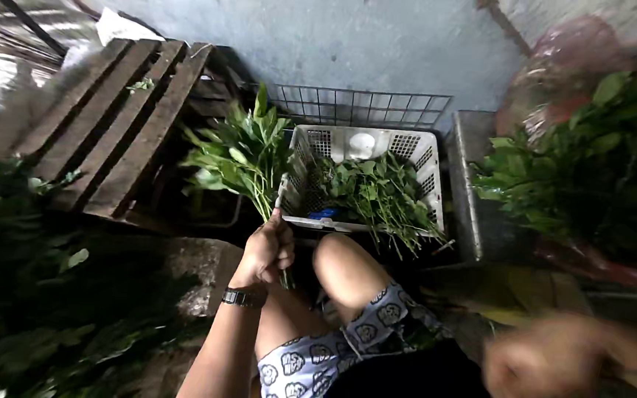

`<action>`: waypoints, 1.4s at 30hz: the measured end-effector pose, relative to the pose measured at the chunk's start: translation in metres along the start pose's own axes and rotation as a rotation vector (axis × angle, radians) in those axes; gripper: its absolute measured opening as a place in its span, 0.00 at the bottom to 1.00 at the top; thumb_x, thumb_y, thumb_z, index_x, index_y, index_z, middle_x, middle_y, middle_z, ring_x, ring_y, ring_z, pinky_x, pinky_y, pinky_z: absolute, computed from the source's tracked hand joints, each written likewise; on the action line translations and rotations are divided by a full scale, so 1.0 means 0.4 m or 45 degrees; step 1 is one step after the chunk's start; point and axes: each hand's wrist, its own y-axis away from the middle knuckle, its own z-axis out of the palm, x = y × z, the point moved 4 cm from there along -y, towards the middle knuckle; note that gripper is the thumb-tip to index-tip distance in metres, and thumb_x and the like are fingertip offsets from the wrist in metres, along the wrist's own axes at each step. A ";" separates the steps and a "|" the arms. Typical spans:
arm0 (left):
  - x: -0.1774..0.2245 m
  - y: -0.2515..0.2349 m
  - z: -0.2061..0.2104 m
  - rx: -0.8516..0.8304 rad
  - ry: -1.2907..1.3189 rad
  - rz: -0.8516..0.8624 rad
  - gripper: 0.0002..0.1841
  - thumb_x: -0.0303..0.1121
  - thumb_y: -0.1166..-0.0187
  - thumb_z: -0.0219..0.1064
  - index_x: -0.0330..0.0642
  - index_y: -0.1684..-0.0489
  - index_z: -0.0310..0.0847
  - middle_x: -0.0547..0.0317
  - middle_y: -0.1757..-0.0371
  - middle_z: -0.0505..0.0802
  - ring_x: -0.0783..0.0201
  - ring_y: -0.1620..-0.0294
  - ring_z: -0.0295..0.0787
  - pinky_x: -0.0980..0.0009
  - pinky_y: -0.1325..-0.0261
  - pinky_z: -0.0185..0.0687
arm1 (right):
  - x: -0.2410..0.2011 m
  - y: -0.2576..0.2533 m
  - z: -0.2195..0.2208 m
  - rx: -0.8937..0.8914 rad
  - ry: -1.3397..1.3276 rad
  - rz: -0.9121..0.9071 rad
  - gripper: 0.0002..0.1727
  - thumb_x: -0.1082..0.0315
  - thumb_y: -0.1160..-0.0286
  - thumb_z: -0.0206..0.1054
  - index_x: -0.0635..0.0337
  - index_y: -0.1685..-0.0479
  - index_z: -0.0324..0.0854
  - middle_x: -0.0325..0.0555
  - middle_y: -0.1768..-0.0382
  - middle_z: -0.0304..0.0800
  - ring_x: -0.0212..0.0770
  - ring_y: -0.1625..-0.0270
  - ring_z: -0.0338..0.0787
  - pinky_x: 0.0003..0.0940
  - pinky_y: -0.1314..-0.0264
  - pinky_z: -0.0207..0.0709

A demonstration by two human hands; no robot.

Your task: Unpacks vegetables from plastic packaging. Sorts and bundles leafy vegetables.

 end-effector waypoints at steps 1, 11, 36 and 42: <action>-0.009 -0.001 0.015 -0.082 0.086 -0.036 0.30 0.60 0.06 0.36 0.52 0.78 0.64 0.70 0.87 0.65 0.73 0.93 0.57 0.79 0.90 0.58 | -0.008 -0.035 -0.076 0.235 0.087 -0.041 0.20 0.57 0.12 0.60 0.60 0.65 0.91 0.46 0.72 0.90 0.43 0.67 0.88 0.51 0.58 0.83; -0.105 0.092 0.033 -0.275 0.391 -0.003 0.30 0.58 0.06 0.33 0.52 0.76 0.67 0.69 0.85 0.71 0.72 0.92 0.62 0.77 0.91 0.63 | 0.048 -0.431 -0.526 1.181 0.260 0.796 0.21 0.57 0.19 0.65 0.70 0.45 0.86 0.66 0.37 0.87 0.65 0.31 0.86 0.68 0.34 0.77; -0.121 0.087 0.262 -0.033 0.277 0.170 0.21 0.46 0.05 0.51 0.37 0.62 0.78 0.62 0.87 0.73 0.69 0.93 0.66 0.73 0.92 0.69 | -0.203 -0.237 -0.272 1.679 0.457 -0.352 0.19 0.59 0.10 0.58 0.55 0.31 0.87 0.48 0.40 0.91 0.41 0.43 0.93 0.40 0.37 0.87; -0.158 0.137 0.085 0.231 -0.120 0.331 0.17 0.37 0.08 0.57 0.32 0.58 0.86 0.54 0.77 0.89 0.65 0.82 0.85 0.68 0.77 0.86 | -0.205 -0.345 -0.190 1.315 0.459 -0.508 0.29 0.61 0.17 0.67 0.49 0.16 0.74 0.55 0.31 0.81 0.47 0.36 0.87 0.41 0.35 0.85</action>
